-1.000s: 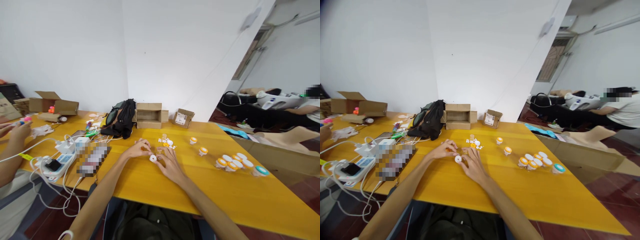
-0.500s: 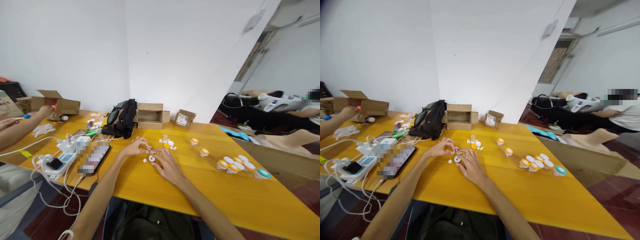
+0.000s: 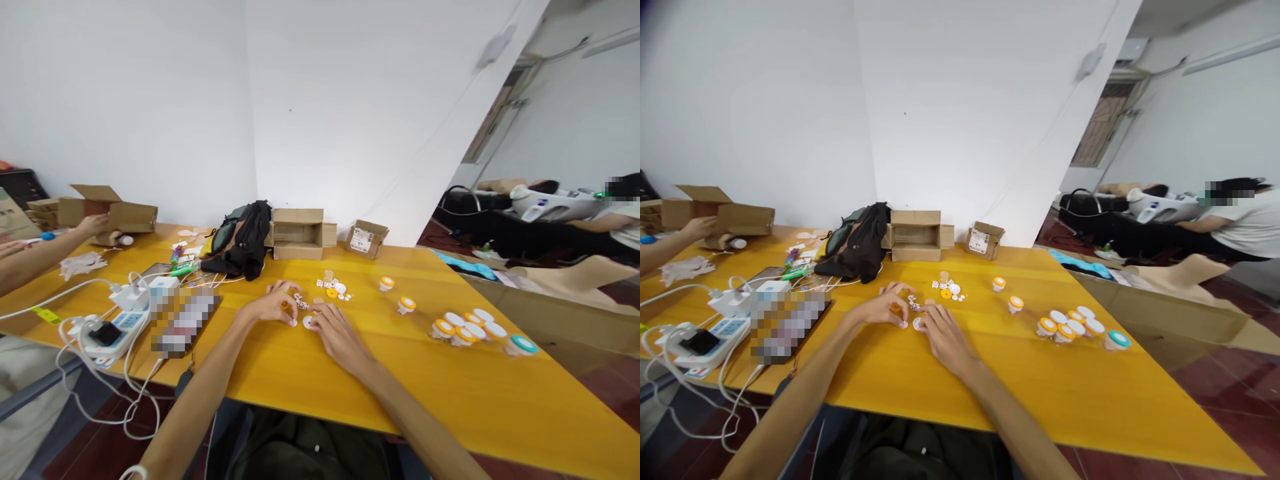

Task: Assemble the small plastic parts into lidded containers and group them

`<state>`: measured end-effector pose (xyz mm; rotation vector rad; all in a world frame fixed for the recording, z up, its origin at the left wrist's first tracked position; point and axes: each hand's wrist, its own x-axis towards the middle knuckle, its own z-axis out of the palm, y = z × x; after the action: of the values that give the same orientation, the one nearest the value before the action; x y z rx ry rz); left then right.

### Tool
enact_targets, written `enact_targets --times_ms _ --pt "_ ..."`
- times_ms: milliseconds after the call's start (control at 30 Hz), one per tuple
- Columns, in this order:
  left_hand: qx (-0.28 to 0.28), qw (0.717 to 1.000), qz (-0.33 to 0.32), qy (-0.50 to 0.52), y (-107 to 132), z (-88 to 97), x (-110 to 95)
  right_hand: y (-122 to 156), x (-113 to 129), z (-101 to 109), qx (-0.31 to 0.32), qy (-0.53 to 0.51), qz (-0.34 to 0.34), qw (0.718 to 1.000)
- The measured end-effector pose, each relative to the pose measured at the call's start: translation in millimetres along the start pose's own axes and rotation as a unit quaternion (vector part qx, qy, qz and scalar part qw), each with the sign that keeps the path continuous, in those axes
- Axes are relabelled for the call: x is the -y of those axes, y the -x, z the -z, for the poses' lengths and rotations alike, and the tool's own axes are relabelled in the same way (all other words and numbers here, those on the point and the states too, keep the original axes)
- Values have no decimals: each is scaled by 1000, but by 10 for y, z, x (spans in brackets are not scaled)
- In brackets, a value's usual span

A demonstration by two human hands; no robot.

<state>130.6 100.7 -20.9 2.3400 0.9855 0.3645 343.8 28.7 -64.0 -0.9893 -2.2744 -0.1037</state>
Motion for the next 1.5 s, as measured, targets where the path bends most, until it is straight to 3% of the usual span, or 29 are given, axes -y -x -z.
enact_targets --times_ms 233,633,1033,1333,1500 --pt "-31 999 -12 6 -56 -92 -57 0 -62 -24 -49 -95 -41 993" --pt "-109 993 33 -27 -31 4 55 -132 83 -13 28 -34 -3 999" --pt "-157 983 68 -59 -45 0 20 -104 98 24 85 -36 -46 995" --pt "-169 982 54 -66 -36 38 52 -25 47 106 60 -31 -54 996" --pt "-147 988 53 -12 -14 119 146 -38 16 112 22 -30 -57 998"
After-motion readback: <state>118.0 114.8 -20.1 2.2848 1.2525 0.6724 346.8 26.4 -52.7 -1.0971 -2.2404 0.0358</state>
